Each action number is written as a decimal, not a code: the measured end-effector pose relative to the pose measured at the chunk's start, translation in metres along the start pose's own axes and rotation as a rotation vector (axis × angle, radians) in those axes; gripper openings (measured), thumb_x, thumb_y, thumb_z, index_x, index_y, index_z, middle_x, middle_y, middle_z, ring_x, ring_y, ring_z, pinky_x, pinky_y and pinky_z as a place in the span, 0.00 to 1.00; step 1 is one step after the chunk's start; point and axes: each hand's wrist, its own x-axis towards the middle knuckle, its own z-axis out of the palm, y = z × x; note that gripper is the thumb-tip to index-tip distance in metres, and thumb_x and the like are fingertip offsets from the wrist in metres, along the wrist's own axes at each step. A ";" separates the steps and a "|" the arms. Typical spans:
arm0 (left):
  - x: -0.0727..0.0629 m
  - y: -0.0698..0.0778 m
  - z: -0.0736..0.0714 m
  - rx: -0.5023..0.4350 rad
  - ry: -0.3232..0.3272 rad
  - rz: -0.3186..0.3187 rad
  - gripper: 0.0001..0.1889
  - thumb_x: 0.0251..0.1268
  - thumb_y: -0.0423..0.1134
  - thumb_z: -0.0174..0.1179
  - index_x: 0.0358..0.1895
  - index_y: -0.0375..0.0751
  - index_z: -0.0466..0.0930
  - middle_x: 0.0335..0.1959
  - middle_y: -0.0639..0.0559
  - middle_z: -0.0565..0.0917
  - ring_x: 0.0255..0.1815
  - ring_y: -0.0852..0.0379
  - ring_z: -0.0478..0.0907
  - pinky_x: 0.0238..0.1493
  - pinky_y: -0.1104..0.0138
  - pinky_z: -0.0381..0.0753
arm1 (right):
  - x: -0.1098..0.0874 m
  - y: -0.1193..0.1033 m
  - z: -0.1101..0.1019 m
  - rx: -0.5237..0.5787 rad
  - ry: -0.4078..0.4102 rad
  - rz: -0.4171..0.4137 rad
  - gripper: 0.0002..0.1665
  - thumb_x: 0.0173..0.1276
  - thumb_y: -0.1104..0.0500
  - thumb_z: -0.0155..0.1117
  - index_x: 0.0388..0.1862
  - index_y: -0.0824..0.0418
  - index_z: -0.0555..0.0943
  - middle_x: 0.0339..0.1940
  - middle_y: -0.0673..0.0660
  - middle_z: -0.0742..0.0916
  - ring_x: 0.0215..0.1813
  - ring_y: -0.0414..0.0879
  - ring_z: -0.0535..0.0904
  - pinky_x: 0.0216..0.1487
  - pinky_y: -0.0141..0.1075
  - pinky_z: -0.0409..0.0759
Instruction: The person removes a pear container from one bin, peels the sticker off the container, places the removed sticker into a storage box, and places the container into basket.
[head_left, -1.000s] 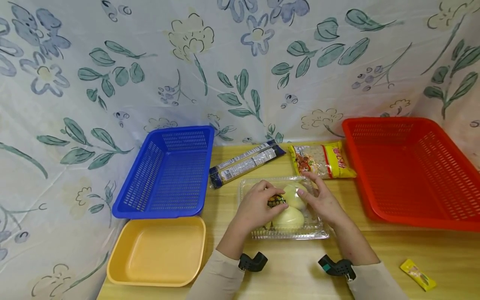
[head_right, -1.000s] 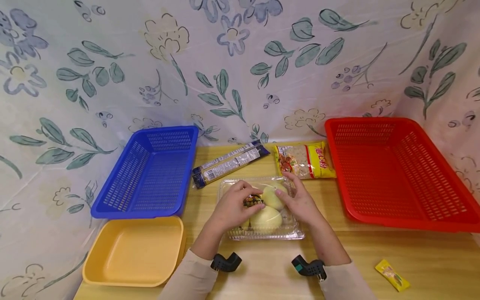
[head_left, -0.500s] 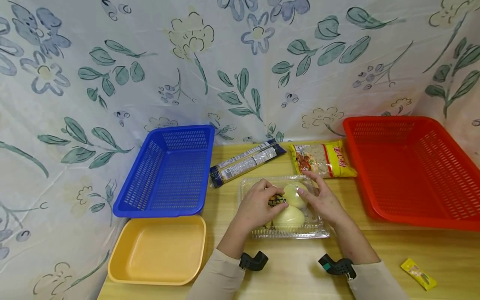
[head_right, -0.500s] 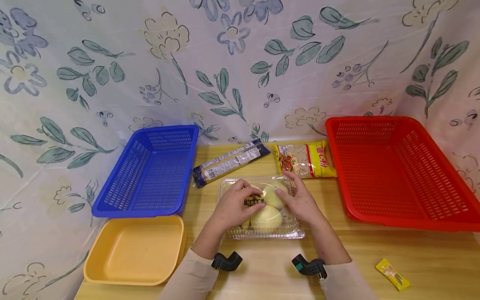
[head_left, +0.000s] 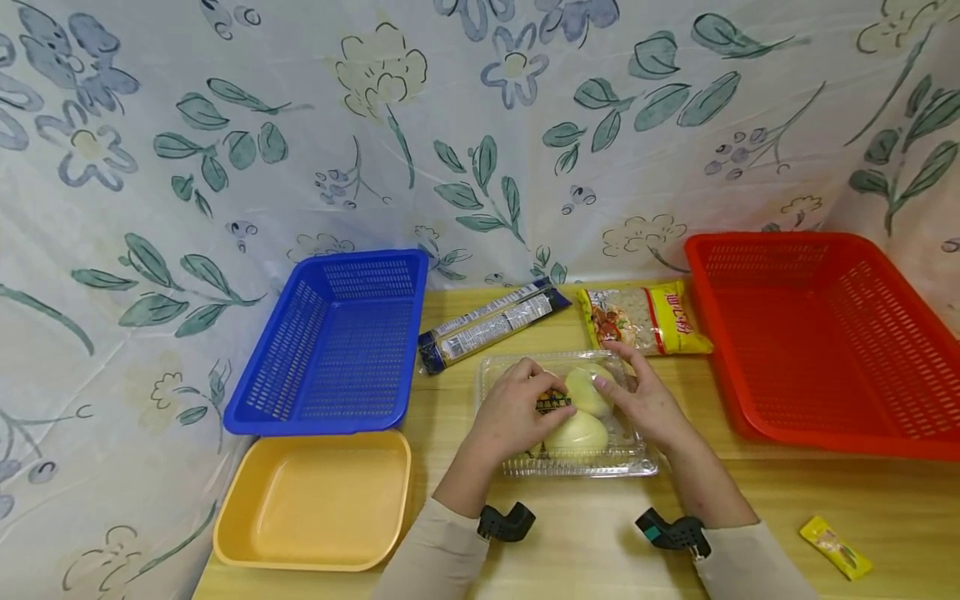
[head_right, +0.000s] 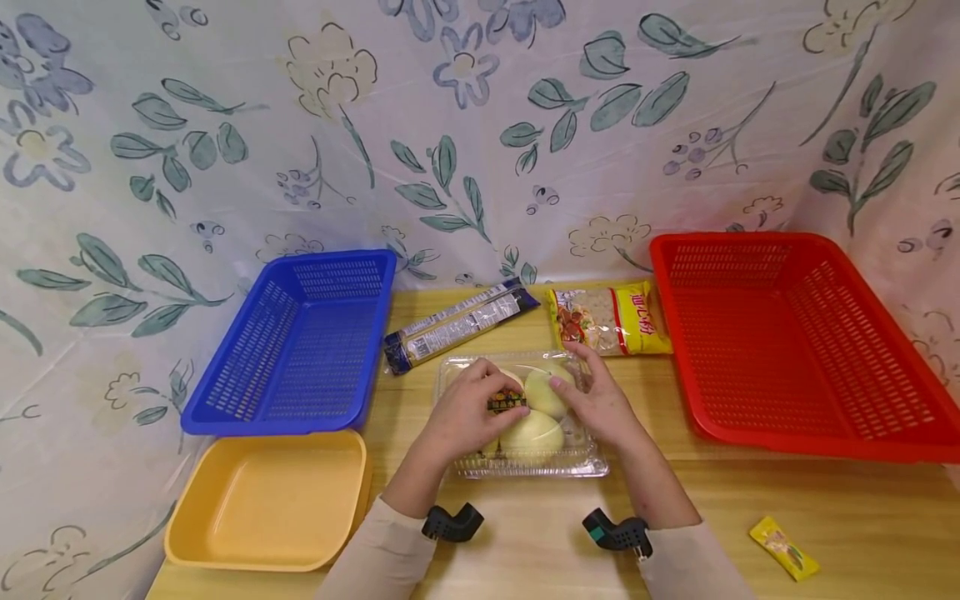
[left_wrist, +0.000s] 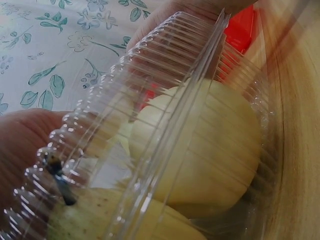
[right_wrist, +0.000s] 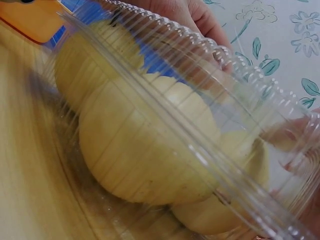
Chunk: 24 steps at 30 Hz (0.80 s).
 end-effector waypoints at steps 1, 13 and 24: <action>0.000 0.000 0.000 0.000 0.000 0.000 0.15 0.68 0.59 0.64 0.51 0.59 0.86 0.46 0.59 0.77 0.46 0.62 0.76 0.54 0.66 0.78 | 0.000 0.000 0.000 0.002 0.000 0.002 0.44 0.77 0.47 0.61 0.83 0.48 0.50 0.86 0.63 0.47 0.82 0.73 0.50 0.71 0.67 0.64; 0.001 -0.001 0.001 0.053 -0.006 0.043 0.15 0.67 0.61 0.65 0.48 0.60 0.85 0.44 0.59 0.75 0.44 0.61 0.74 0.52 0.66 0.76 | 0.000 0.001 0.002 0.026 -0.008 -0.006 0.43 0.78 0.48 0.60 0.83 0.50 0.51 0.84 0.69 0.54 0.77 0.74 0.62 0.62 0.56 0.80; 0.001 -0.002 0.003 0.089 -0.013 0.096 0.13 0.71 0.60 0.61 0.51 0.63 0.83 0.47 0.58 0.74 0.46 0.61 0.72 0.53 0.63 0.75 | -0.001 0.000 0.001 0.017 -0.009 0.006 0.44 0.78 0.47 0.60 0.83 0.48 0.50 0.85 0.68 0.52 0.81 0.72 0.56 0.69 0.62 0.73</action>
